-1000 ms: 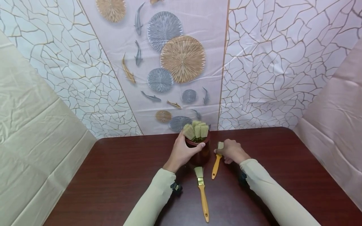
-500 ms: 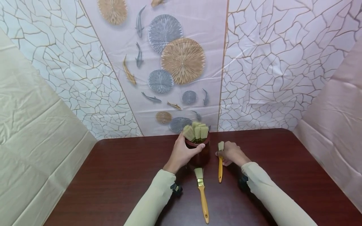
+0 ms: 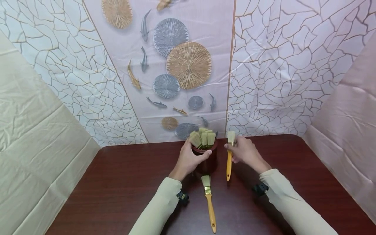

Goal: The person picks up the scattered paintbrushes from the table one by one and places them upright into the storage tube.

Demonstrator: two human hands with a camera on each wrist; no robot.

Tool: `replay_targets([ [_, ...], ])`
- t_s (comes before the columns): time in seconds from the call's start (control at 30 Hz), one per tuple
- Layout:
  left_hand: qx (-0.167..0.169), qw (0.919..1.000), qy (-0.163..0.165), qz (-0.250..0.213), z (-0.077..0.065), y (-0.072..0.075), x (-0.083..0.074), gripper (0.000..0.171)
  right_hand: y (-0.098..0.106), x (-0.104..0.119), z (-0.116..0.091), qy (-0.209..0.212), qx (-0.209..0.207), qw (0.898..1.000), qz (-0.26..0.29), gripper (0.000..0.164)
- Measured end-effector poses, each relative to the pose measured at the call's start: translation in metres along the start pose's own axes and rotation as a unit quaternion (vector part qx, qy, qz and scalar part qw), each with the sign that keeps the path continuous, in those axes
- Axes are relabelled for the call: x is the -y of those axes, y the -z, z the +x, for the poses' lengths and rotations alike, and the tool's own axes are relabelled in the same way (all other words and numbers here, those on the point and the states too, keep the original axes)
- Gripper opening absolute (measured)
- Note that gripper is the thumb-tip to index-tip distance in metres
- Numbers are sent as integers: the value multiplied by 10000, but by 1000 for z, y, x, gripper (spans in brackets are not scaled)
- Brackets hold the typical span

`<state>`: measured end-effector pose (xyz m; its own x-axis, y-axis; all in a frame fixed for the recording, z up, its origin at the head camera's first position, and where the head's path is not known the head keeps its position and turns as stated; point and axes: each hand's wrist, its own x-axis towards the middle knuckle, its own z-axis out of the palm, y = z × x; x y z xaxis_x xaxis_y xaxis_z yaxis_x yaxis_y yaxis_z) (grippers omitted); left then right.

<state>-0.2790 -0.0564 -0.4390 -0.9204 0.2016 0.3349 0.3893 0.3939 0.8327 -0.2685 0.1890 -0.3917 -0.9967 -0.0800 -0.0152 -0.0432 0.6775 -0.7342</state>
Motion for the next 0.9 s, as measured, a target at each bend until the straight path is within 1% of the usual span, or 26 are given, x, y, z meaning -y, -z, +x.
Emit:
replay_targets([
  [0.13, 4, 10000, -18, -28, 0, 0, 1, 82, 16, 19, -11, 544, -356, 9979, 55, 27],
  [0.27, -14, 10000, -22, -29, 0, 0, 2, 79, 28, 40, -21, 1019, -666, 9925, -84, 25],
  [0.4, -11, 10000, -17, -4, 1, -1, 2, 80, 39, 61, -32, 1311, -897, 9871, -191, 24],
  [0.57, 4, 10000, -34, -34, 0, -1, 3, 84, 48, 84, -43, 1612, -1163, 9794, -366, 27],
  [0.63, 6, 10000, -31, -41, 1, -1, 4, 84, 50, 92, -45, 1819, -1298, 9738, -413, 29],
  [0.7, -2, 10000, -43, -45, 1, 0, 4, 85, 50, 98, -45, 2077, -1469, 9661, -437, 28],
  [0.8, -8, 10000, -54, -50, 2, 0, 4, 84, 50, 105, -42, 2506, -1769, 9506, -466, 26],
  [0.9, -1, 9999, -77, -81, 2, -1, 5, 83, 47, 111, -40, 2864, -1983, 9368, -335, 22],
])
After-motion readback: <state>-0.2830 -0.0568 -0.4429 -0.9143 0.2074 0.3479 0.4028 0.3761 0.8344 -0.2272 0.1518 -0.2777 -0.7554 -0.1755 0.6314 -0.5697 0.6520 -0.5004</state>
